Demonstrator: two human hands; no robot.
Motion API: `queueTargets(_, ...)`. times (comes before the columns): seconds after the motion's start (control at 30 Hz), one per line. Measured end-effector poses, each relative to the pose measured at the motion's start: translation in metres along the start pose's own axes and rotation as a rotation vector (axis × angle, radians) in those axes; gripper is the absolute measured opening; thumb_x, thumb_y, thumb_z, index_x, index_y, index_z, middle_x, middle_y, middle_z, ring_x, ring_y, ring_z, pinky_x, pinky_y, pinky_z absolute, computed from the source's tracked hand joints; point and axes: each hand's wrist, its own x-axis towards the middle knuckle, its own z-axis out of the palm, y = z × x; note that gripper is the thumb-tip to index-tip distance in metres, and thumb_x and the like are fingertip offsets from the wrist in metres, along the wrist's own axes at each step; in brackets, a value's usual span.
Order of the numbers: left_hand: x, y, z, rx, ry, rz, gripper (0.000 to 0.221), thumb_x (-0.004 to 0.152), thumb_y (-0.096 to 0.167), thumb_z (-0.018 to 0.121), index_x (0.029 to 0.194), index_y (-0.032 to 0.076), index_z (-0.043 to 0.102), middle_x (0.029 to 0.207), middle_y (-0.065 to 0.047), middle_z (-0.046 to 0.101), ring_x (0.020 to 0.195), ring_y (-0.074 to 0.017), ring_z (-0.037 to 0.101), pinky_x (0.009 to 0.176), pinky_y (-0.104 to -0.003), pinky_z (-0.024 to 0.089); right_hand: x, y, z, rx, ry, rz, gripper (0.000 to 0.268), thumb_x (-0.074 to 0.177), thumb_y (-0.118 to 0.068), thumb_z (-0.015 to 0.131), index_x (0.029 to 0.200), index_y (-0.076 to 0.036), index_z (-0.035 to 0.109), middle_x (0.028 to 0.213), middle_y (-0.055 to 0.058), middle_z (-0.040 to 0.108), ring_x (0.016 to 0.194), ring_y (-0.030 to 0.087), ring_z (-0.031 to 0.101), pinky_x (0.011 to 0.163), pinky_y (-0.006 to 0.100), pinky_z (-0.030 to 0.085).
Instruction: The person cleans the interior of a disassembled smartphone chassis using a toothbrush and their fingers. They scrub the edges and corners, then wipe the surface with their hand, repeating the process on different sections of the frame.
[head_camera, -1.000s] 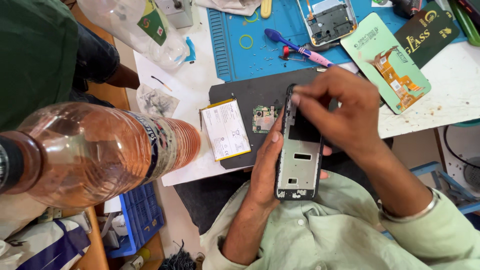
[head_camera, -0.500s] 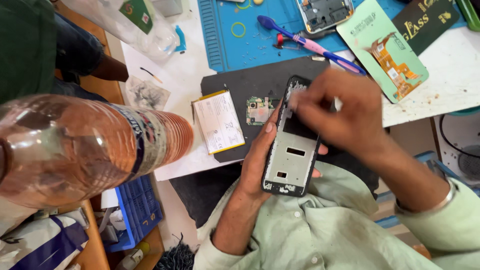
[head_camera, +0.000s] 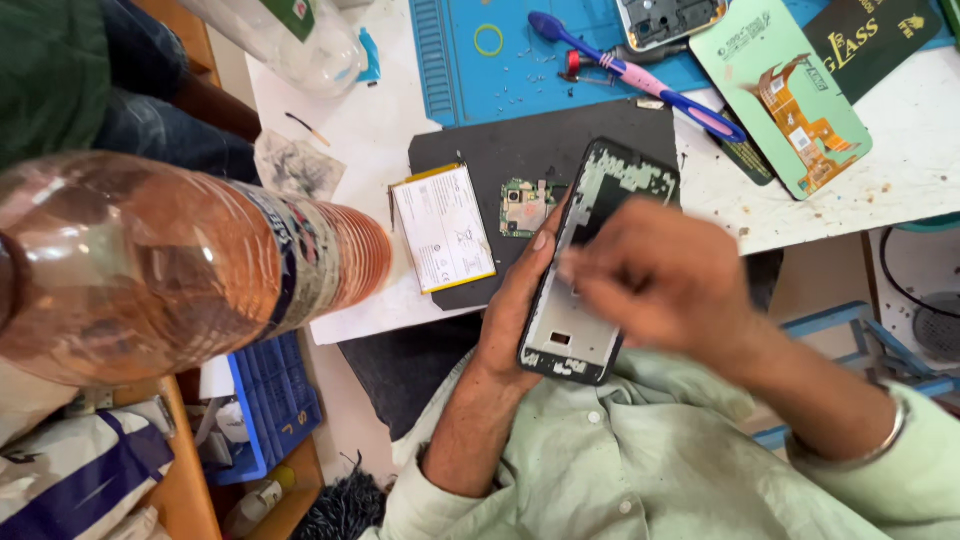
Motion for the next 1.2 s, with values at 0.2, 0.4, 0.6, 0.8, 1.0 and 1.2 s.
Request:
queueTargets(0.2,0.005,0.000,-0.005,-0.044,-0.005,0.029,0.064,0.113,0.032,0.040,0.170,0.009,0.023,0.161,-0.012,0.044,0.141,-0.0221,0.053,0.121,-0.037,0.044,-0.003,-0.007,0.006,-0.067,0.011,0.035,0.021,0.080,-0.004,0.086,0.075,-0.004,0.065,0.076,0.008,0.065,0.057,0.013,0.055,0.052,0.028,0.040)
queueTargets(0.4,-0.001,0.001,-0.007,-0.142,-0.012,-0.077,0.062,0.112,0.032,0.040,0.169,0.014,0.023,0.150,-0.018,0.045,0.120,-0.0336,0.052,0.090,-0.057,0.046,0.006,0.002,-0.001,-0.059,0.147,0.081,0.017,0.094,0.000,0.081,0.088,0.001,0.064,0.086,0.009,0.067,0.068,0.012,0.062,0.056,0.023,0.045)
queueTargets(0.6,0.008,-0.003,-0.012,-0.040,-0.031,0.037,0.060,0.114,0.029,0.041,0.167,0.007,0.027,0.161,-0.012,0.042,0.143,-0.0224,0.047,0.122,-0.038,0.038,-0.008,-0.002,0.009,-0.009,0.046,0.179,0.018,0.089,-0.003,0.084,0.081,-0.002,0.068,0.078,0.006,0.065,0.062,0.011,0.059,0.052,0.022,0.044)
queueTargets(0.8,0.006,0.002,-0.011,0.003,-0.021,0.067,0.061,0.114,0.028,0.042,0.167,0.003,0.027,0.165,-0.010,0.040,0.150,-0.0206,0.044,0.127,-0.036,0.035,-0.009,-0.026,0.012,-0.056,-0.056,-0.071,0.009,0.076,-0.002,0.078,0.077,-0.002,0.069,0.074,0.009,0.066,0.066,0.015,0.064,0.058,0.027,0.049)
queueTargets(1.0,0.007,0.004,-0.006,-0.061,-0.032,0.059,0.061,0.114,0.030,0.041,0.168,0.009,0.026,0.165,-0.012,0.039,0.147,-0.0239,0.043,0.123,-0.040,0.039,-0.010,-0.026,0.017,-0.084,-0.017,0.059,0.013,0.082,0.000,0.079,0.076,-0.005,0.069,0.077,0.008,0.069,0.058,0.012,0.059,0.052,0.025,0.043)
queueTargets(1.2,0.002,-0.001,-0.005,-0.032,0.036,0.000,0.063,0.112,0.031,0.041,0.169,0.010,0.026,0.156,-0.019,0.041,0.131,-0.0298,0.047,0.104,-0.047,0.043,0.001,-0.015,0.006,-0.046,0.096,0.194,0.014,0.089,-0.002,0.081,0.085,0.000,0.067,0.081,0.008,0.067,0.062,0.011,0.059,0.054,0.025,0.043)
